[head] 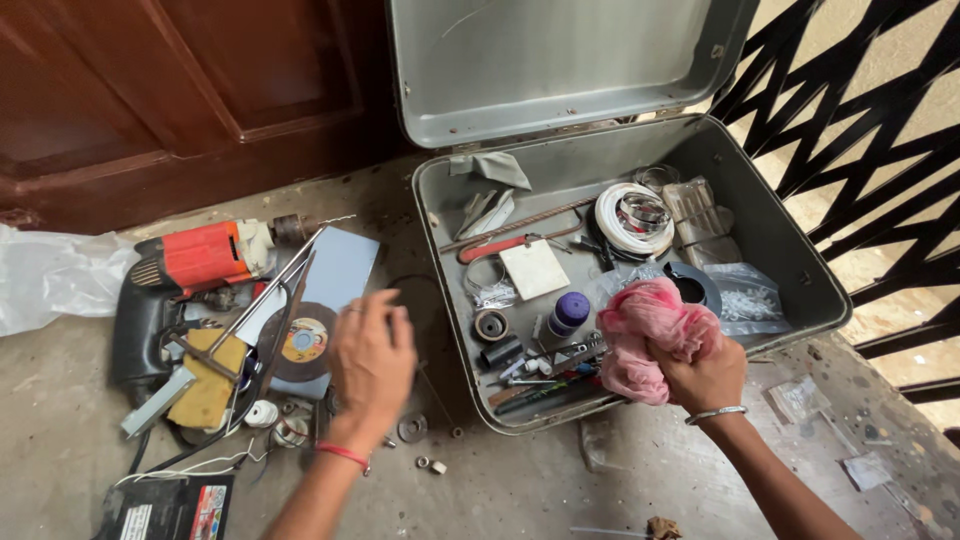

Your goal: The person organizes various tools and hardware items into a metal toolbox. They pick up items such as wires, tape, and small metal parts from the floor and place them into the open toolbox. The person uses a pink cloth to wipe some items before placing them inside.

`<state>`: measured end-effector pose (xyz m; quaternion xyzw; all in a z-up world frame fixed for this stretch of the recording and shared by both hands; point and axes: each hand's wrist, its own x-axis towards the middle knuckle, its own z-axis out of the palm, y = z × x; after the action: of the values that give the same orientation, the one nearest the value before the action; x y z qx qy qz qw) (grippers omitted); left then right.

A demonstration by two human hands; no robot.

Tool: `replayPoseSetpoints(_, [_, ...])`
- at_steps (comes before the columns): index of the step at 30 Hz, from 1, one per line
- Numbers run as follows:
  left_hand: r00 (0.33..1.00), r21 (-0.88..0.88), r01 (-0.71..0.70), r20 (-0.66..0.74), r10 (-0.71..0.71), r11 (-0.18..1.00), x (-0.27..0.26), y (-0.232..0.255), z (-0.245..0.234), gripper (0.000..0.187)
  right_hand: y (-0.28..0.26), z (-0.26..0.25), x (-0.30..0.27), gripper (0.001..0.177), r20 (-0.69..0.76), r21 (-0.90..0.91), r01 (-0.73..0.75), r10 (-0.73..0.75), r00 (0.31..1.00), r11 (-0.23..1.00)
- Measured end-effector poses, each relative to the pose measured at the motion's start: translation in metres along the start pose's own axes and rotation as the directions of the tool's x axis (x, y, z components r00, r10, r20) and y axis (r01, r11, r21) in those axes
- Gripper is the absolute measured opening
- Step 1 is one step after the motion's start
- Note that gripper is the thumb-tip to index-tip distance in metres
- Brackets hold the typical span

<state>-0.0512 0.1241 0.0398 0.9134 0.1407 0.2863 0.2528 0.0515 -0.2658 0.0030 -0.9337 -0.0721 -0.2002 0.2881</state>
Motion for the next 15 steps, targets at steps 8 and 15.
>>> replayPoseSetpoints(8, [0.879, 0.436, -0.326, 0.466, 0.099, 0.839, -0.024, -0.095, 0.024, 0.023, -0.008, -0.007, 0.003, 0.045, 0.071, 0.039, -0.034, 0.031, 0.997, 0.999])
replayPoseSetpoints(15, [0.876, 0.504, -0.320, 0.480, 0.048, 0.802, -0.033, -0.101, 0.038, 0.035, -0.036, -0.026, -0.004, 0.045, 0.071, 0.251, 0.010, -0.029, 0.997, 0.968])
